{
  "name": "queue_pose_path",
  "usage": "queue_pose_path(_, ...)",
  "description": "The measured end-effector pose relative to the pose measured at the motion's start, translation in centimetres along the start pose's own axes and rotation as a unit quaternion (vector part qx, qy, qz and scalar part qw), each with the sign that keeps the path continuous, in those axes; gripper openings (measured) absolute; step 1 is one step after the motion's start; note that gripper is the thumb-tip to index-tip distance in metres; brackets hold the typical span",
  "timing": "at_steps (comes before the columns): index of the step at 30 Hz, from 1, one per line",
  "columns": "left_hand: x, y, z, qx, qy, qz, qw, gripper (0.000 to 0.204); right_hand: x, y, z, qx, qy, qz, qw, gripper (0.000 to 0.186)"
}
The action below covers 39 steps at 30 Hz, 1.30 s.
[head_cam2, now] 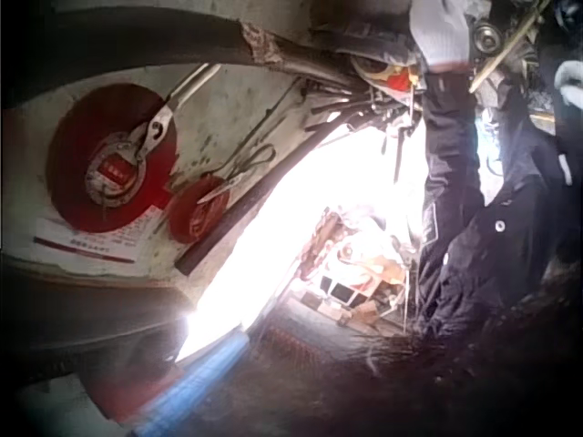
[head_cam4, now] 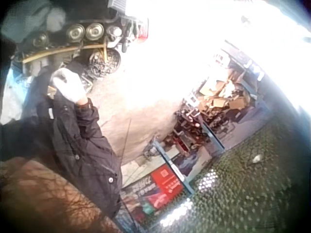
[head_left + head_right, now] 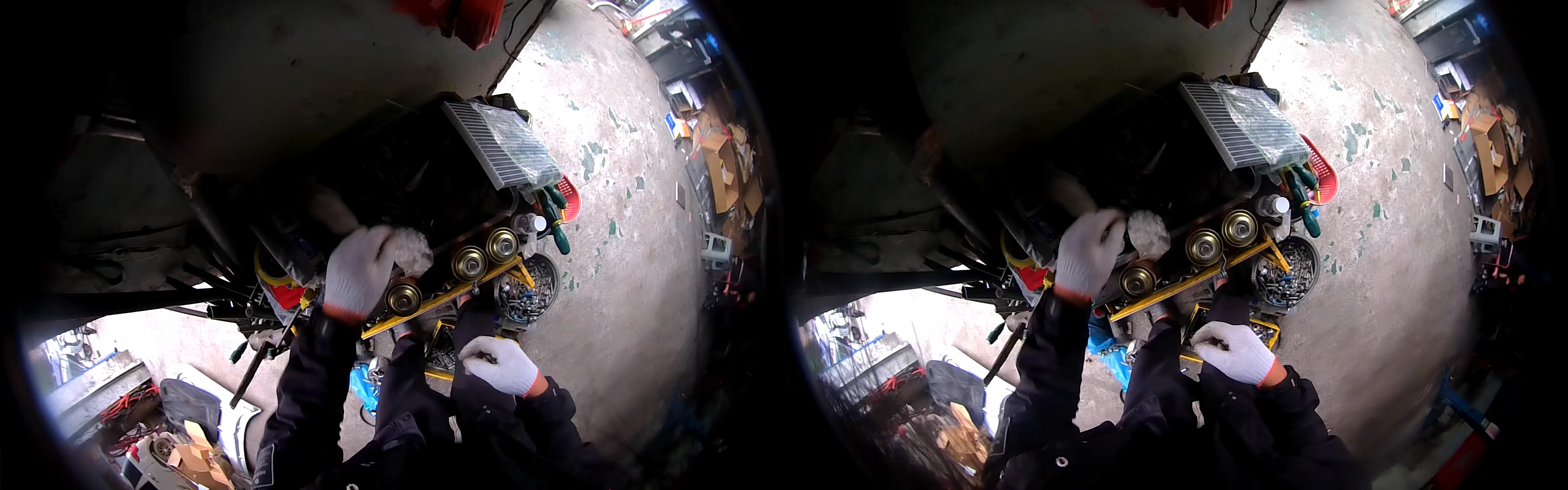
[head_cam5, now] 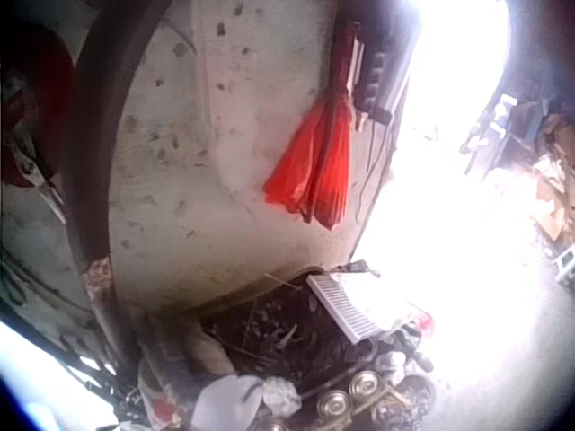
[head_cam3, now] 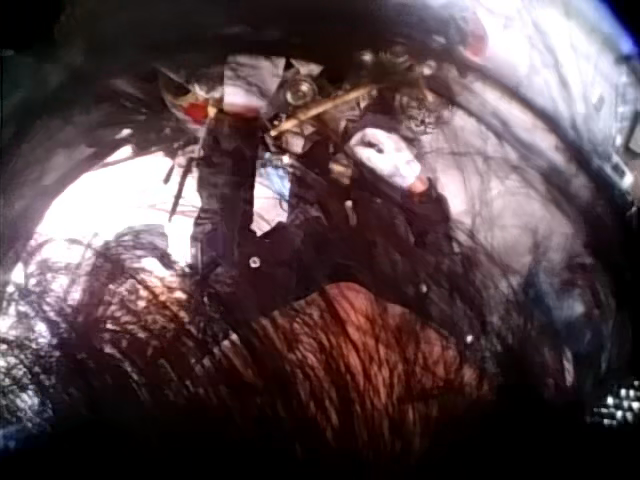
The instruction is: The person manipulates various mechanical parts and canisters on a cluttered workbench, picking up a radiator-like component, moving it aside, and using a tool to interact with wires and connectors.
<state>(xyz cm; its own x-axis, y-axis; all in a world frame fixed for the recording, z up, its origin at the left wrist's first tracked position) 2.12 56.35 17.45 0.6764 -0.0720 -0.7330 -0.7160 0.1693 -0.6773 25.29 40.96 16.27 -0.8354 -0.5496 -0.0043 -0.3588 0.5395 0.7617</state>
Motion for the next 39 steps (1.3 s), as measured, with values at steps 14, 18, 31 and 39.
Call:
queue_pose_path(14,13.1,4.9,15.4,-0.217,0.311,0.211,0.901,0.041,-3.8,-3.9,-1.9,-0.019,-0.157,-0.013,0.987,0.019)
queue_pose_path(18,14.5,5.8,15.9,-0.226,0.298,0.296,0.879,0.031,-4.0,-4.8,-1.9,-0.024,-0.181,0.023,0.983,0.019)
queue_pose_path(31,10.4,2.3,15.6,-0.149,0.204,0.300,0.920,0.033,-4.9,-4.1,-2.6,-0.038,-0.199,0.031,0.979,0.020)
queue_pose_path(39,1.3,-1.3,12.3,-0.106,0.122,0.225,0.961,0.032,-3.5,-2.9,-2.4,-0.069,-0.183,-0.017,0.980,0.021)
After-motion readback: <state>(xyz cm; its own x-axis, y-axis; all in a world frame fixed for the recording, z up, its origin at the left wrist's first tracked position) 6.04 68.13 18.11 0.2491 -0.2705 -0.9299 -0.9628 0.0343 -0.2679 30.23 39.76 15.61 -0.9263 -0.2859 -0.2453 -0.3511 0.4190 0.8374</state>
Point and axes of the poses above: each hand's wrist, its own z-axis towards the middle knuckle, its own x-axis out of the palm, y = z × x, the point moved 8 cm from there along z, towards the middle knuckle, and after that the axes turned 3 degrees about y, right-handed, at the moved point
